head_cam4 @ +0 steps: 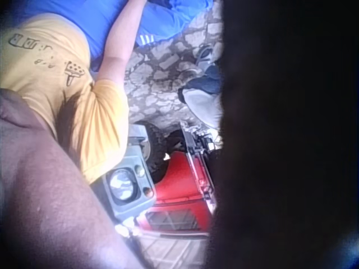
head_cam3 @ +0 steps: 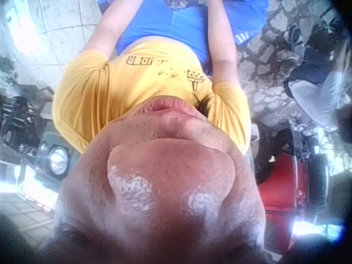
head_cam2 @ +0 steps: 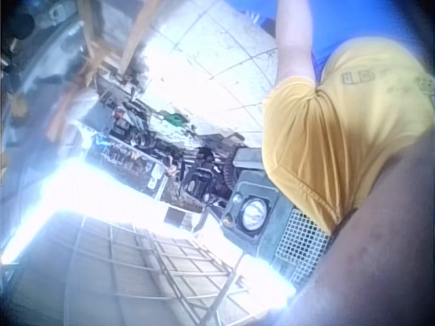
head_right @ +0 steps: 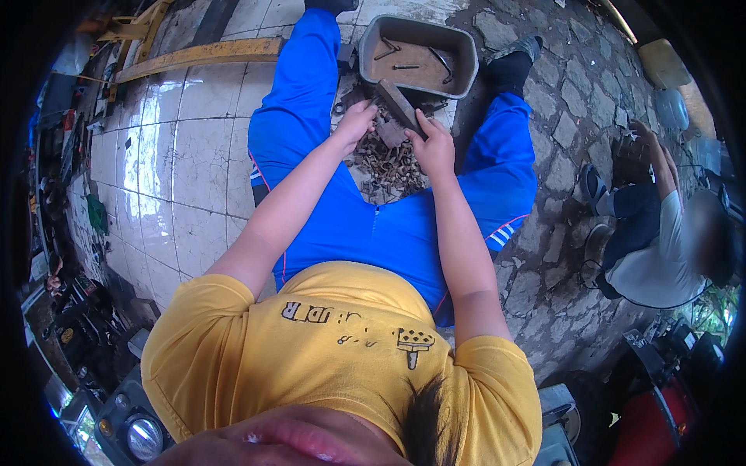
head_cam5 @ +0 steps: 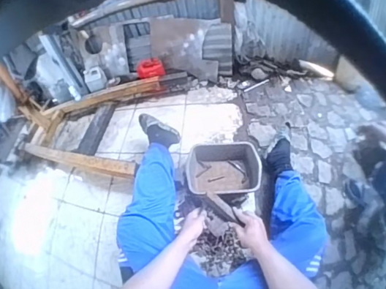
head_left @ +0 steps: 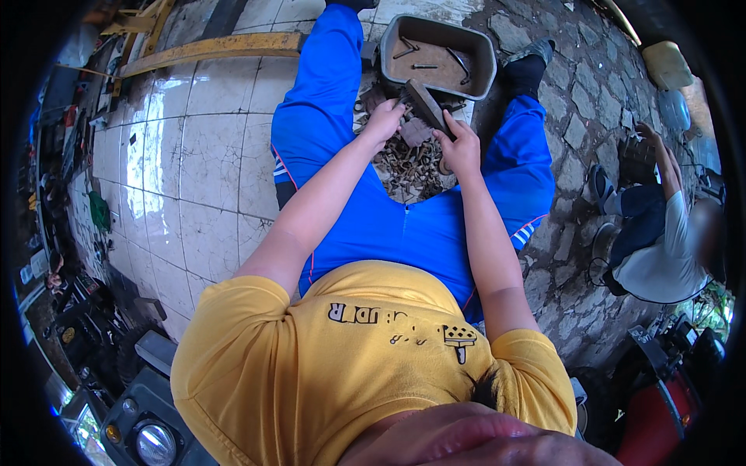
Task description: The person sits on the floor and uses a sanding block to sharpen small metal parts. They pick up each part, rub it against the block, and place it into a nearby container.
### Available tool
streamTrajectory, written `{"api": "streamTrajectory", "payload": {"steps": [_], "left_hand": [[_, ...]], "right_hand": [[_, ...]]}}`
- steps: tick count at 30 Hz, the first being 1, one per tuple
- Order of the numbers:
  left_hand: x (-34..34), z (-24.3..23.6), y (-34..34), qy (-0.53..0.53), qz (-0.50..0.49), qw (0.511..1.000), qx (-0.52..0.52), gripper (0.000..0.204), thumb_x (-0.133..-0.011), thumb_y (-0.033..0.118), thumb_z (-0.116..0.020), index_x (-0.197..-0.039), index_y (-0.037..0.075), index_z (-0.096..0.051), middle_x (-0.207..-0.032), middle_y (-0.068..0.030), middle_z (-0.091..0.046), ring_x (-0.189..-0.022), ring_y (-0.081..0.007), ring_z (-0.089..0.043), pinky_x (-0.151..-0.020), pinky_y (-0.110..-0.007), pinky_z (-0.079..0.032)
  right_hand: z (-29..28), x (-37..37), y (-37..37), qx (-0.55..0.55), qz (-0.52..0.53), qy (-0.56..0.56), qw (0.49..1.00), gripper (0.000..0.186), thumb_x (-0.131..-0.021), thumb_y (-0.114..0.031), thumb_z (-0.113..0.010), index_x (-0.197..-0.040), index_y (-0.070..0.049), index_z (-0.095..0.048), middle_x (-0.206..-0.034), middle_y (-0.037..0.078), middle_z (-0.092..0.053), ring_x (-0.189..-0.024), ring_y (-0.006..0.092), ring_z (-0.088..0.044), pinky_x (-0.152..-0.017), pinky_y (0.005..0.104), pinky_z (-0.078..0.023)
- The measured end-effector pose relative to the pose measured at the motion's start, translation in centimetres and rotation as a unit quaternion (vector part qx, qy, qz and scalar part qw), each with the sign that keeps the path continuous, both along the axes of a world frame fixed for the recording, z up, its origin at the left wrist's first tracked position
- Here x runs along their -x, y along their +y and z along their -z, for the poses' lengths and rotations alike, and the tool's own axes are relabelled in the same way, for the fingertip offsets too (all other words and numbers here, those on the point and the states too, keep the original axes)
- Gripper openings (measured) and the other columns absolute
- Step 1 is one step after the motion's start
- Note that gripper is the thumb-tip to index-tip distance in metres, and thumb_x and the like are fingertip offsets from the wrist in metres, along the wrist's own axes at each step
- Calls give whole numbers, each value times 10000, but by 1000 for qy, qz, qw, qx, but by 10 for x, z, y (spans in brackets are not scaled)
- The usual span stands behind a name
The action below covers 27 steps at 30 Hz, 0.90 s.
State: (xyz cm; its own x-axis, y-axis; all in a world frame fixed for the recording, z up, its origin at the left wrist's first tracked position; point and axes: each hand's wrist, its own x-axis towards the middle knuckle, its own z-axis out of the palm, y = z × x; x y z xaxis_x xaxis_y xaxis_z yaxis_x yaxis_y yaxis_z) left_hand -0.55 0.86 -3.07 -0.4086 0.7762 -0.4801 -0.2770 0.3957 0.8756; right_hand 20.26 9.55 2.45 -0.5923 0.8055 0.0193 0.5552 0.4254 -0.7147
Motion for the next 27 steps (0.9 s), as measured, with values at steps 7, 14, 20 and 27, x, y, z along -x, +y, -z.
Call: {"api": "streamTrajectory", "payload": {"steps": [7, 14, 20, 27], "left_hand": [[-1, 1, 2, -41, -12, 999, 1, 232, -1076, 196, -500, -1203, 80, -656, -868, 55, -533, -688, -64, -461, -639, -253, -434], [-2, -6, 0, -48, -28, 998, 6, 177, -1045, 201, -460, -1015, 98, -602, -867, 16, -531, -720, -93, -486, -659, -279, -458], [-1, -7, 0, -43, -31, 998, 21, 181, -1033, 186, -457, -1030, 88, -608, -869, 11, -527, -719, -93, -486, -666, -277, -465], [-3, -11, 0, -53, -41, 998, 18, 246, -1055, 192, -431, -1146, 80, -630, -854, 30, -510, -688, -77, -468, -666, -271, -469]], "right_hand": [[2, 0, 1, -30, 11, -9, 999, 569, -864, -299, -843, -1406, -195, -703, -1083, 139, -712, -992, 373, -701, -859, 455, -558], [-5, 1, -2, -52, -6, -4, 999, 573, -857, -249, -864, -1400, -159, -707, -1085, 143, -734, -953, 337, -725, -863, 404, -567], [-11, 2, -5, -56, -11, 8, 998, 567, -859, -256, -861, -1399, -171, -709, -1101, 137, -737, -966, 339, -726, -863, 409, -570], [-9, 4, -3, -48, 39, -43, 997, 570, -869, -289, -832, -1418, -226, -693, -1150, 111, -715, -1021, 358, -708, -860, 449, -571]]}}
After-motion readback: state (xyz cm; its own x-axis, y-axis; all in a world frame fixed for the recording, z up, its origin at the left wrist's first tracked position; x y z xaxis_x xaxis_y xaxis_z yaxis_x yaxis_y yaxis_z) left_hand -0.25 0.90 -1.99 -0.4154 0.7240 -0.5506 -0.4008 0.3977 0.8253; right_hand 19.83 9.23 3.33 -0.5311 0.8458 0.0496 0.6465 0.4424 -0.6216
